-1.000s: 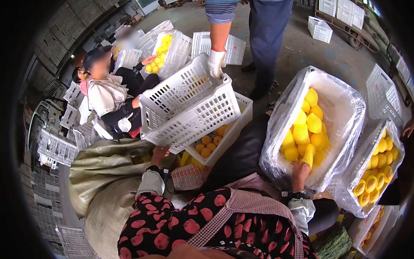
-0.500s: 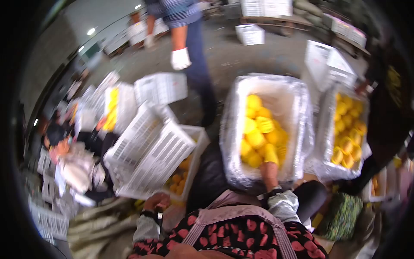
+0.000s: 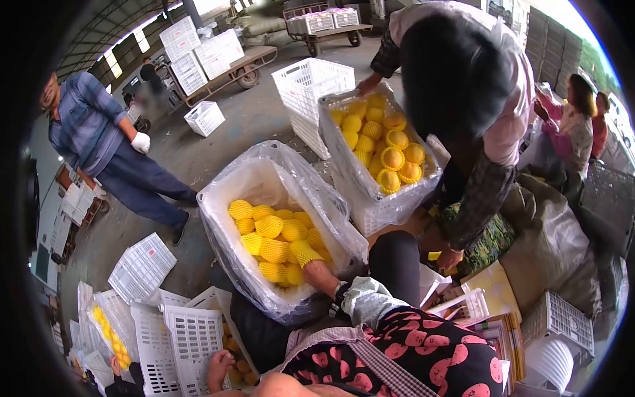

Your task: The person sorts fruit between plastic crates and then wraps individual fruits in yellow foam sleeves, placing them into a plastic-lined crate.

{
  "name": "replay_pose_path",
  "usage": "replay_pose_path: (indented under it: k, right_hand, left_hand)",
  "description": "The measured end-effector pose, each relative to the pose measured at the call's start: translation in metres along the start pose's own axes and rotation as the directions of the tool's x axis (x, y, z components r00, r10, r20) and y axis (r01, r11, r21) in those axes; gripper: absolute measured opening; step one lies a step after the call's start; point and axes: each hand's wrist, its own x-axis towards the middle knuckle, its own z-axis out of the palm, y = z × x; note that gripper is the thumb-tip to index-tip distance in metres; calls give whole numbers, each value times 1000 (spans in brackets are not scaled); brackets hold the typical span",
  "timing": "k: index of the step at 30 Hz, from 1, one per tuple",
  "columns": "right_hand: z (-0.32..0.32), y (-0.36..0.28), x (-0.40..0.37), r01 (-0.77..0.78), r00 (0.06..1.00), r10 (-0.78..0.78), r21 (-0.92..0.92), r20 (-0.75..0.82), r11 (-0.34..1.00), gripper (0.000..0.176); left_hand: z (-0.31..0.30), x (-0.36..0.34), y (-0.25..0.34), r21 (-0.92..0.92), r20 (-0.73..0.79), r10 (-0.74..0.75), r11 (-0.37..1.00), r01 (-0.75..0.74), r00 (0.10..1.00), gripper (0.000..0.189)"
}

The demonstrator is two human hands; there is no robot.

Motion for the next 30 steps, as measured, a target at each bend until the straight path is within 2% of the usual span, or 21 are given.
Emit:
replay_pose_path:
  k: [2,3,4,5,6,7,8,9,10,11,12,13,14,16,17,19,22,26,29,30]
  right_hand:
    - [21,4,1,19,996,-9,110,-86,994,19]
    - [22,5,1,22,996,-12,109,-92,994,19]
    - [7,6,2,36,992,-44,66,118,997,20]
    - [-1,4,5,78,942,-84,33,324,996,24]
    - [46,10,8,-53,957,11,138,290,989,29]
    - [25,8,6,-123,975,197,489,-103,864,25]
    - [37,20,-1,-41,987,116,524,-112,851,25]
    - [58,34,-7,-95,993,118,431,-27,897,19]
    - [74,23,7,-133,991,123,323,49,937,20]
    - [-19,-5,12,-167,971,238,708,-1,686,41]
    - [24,12,12,40,979,49,421,-198,906,47]
    - [12,5,12,-29,973,124,430,-195,902,40]
    - [-4,1,8,-112,960,210,434,-186,894,35]
    - [-1,4,5,-251,967,248,345,54,904,27]
    - [3,3,4,-244,969,244,348,45,905,27]
    - [7,6,3,-143,989,136,136,58,980,35]
    - [12,6,4,-88,993,97,136,-60,987,38]
    - [17,8,4,-105,990,124,231,-70,967,38]
    - [15,11,3,-120,993,122,217,3,969,36]
    - [12,11,1,-77,996,86,206,-31,975,32]
  left_hand:
    - [3,3,-5,79,-77,46,996,-40,996,26]
    - [2,7,-15,77,-81,51,996,-44,995,26]
    - [1,12,-27,396,-18,104,914,-88,994,28]
    - [0,13,-43,664,38,124,738,-118,992,31]
    - [3,17,-60,669,94,121,727,-153,988,32]
    - [7,16,-78,672,128,115,721,-171,985,34]
    - [15,8,-82,700,89,139,695,-161,986,46]
    - [24,3,-93,661,15,224,729,-178,975,48]
    - [25,8,-114,585,-22,-48,809,52,999,55]
    - [36,-9,-95,583,-88,-13,810,62,996,60]
    - [40,-16,-97,601,-94,14,798,46,995,66]
    - [41,-6,-127,635,-148,-18,765,109,989,70]
    - [43,-3,-145,585,-159,34,809,66,987,73]
    - [44,-4,-153,565,-109,-54,818,107,993,72]
    - [42,-4,-154,564,-116,-47,819,105,992,72]
    - [42,-2,-151,623,-72,-47,778,81,996,66]
    - [42,-5,-145,575,-24,-83,814,82,996,59]
    - [42,0,-152,545,-38,-75,834,84,996,54]
    - [46,2,-145,612,-36,-118,783,115,992,52]
    - [45,2,-143,692,-17,-63,720,57,998,51]
